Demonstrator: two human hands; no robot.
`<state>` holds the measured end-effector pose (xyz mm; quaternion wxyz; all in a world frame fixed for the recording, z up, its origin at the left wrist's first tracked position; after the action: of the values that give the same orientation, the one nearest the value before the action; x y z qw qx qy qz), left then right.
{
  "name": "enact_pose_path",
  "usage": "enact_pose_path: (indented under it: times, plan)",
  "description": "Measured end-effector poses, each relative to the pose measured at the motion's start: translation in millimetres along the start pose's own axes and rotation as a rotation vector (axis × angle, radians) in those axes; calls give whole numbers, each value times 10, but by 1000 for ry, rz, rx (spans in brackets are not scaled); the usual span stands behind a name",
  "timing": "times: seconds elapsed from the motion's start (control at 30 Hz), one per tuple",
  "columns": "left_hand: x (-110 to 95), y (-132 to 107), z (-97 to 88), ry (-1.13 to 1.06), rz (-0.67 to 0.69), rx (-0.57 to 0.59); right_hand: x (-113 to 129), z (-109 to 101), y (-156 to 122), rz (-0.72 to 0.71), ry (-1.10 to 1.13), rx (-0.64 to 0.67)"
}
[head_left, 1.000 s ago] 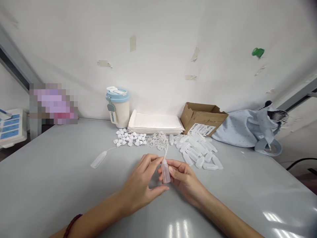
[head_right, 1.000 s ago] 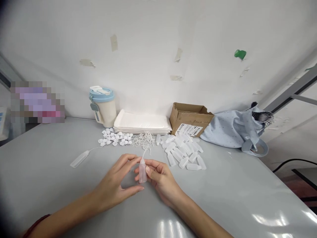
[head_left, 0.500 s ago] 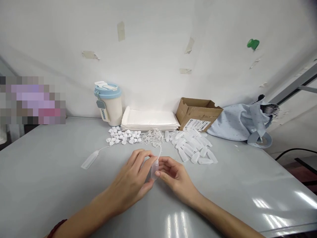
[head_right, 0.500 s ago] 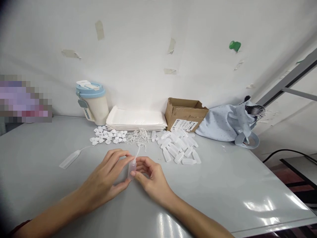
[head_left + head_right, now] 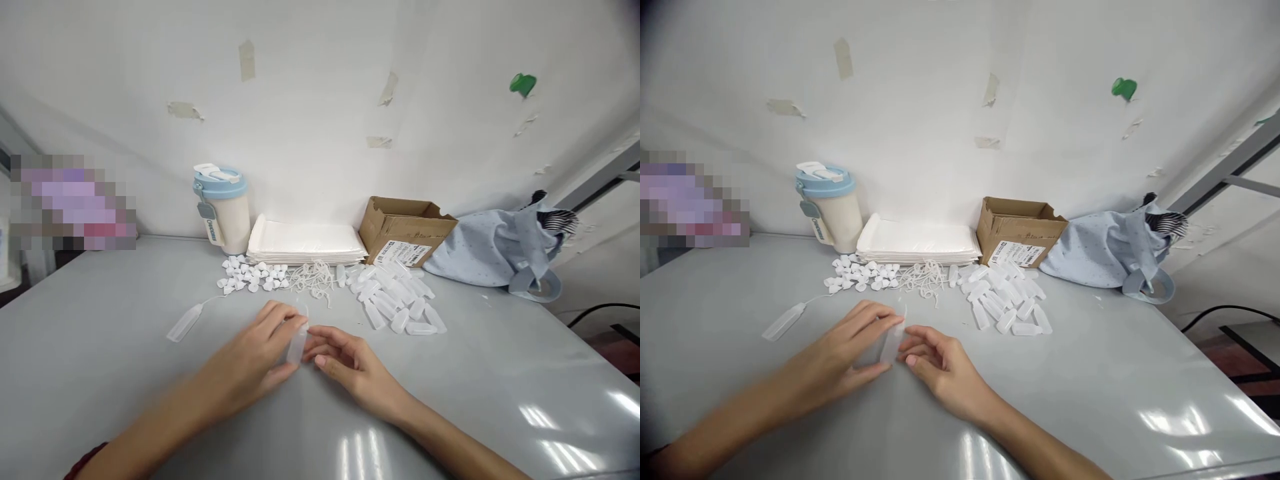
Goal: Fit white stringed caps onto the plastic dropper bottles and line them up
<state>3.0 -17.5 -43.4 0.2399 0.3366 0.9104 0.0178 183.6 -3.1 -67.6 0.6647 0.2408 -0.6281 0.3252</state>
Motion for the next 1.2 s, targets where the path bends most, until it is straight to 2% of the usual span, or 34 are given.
enact_pose_path:
  times: [0.1,0.23,0.33,0.67,1.07,1.2]
  plan:
    - [306,-175,-222,36,-176,41,-4,-37,-18,33,-37,-77]
    - [713,-465,-548,74,-424,147,32,-84,-37,58,-68,-116]
    - [855,-597,-668,80,-486,209,29,-93,-38,72,-77,-118]
    - [876,-673,-639,99,-573,349,57,-70,-26,140,-95,-136]
    - [863,-657,-581,111,-597,388,76,-87,-21,159,-99,-172]
    - [889,-676,-594,144,-606,368,87,-89,-16,162,-119,-172]
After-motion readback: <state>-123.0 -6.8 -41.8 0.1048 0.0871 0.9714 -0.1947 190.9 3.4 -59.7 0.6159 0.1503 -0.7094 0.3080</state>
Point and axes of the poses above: each hand's wrist, its own y-axis towards the middle knuckle, its own z-axis out of the palm, x = y × z, the point moved 3 cm from there along y, towards the middle knuckle, and after that the axes turned 10 degrees about x, right-handed, at the moved point
